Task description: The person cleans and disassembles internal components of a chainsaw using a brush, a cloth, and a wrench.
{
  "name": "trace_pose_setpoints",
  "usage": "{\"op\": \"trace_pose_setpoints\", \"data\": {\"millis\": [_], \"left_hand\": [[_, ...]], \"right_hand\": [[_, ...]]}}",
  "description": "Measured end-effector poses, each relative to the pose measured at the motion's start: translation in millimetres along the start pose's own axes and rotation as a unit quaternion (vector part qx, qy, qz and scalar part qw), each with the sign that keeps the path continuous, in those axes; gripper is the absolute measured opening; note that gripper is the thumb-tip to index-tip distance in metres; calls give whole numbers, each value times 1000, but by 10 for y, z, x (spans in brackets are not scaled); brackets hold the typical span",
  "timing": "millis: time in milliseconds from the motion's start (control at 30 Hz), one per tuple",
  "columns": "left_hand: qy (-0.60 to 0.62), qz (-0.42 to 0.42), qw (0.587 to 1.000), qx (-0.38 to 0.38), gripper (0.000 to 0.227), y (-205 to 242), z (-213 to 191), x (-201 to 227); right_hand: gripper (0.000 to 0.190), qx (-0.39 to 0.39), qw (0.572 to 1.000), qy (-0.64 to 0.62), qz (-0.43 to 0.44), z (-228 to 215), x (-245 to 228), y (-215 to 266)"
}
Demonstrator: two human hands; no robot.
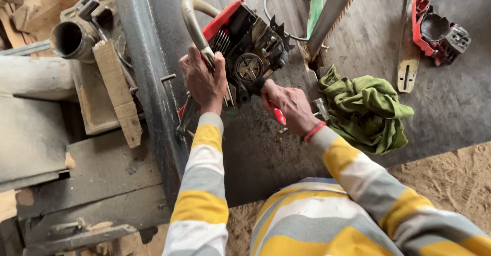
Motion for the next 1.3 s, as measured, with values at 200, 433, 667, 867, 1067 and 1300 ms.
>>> {"op": "trace_pose_setpoints", "data": {"millis": [200,433,667,867,1067,1300], "left_hand": [[-3,61,996,66,41,21,-33,9],[1,2,1000,6,44,30,4,-22],[-11,21,999,31,44,53,-11,-26],[-1,3,1000,24,41,92,-47,-24],[1,12,1000,20,39,10,-38,9],[3,11,999,30,44,51,-39,-23]], "right_hand": [[11,76,988,-73,-112,-419,-119,24],[13,-83,992,84,46,-22,130,6],[11,115,981,-102,-116,-343,-226,0],[7,-27,998,-14,-53,-291,-97,32],[17,55,994,-39,-86,-205,-160,-58],[14,53,985,-100,-132,-480,-212,33]]}}
Point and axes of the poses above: each hand's wrist, its own y-axis away from the middle knuckle, its own z-axis out of the palm, x = y × z, the point moved 5 cm from there along -y, towards the middle knuckle, and after that the axes turned 6 degrees about -z, right-handed, at the moved point
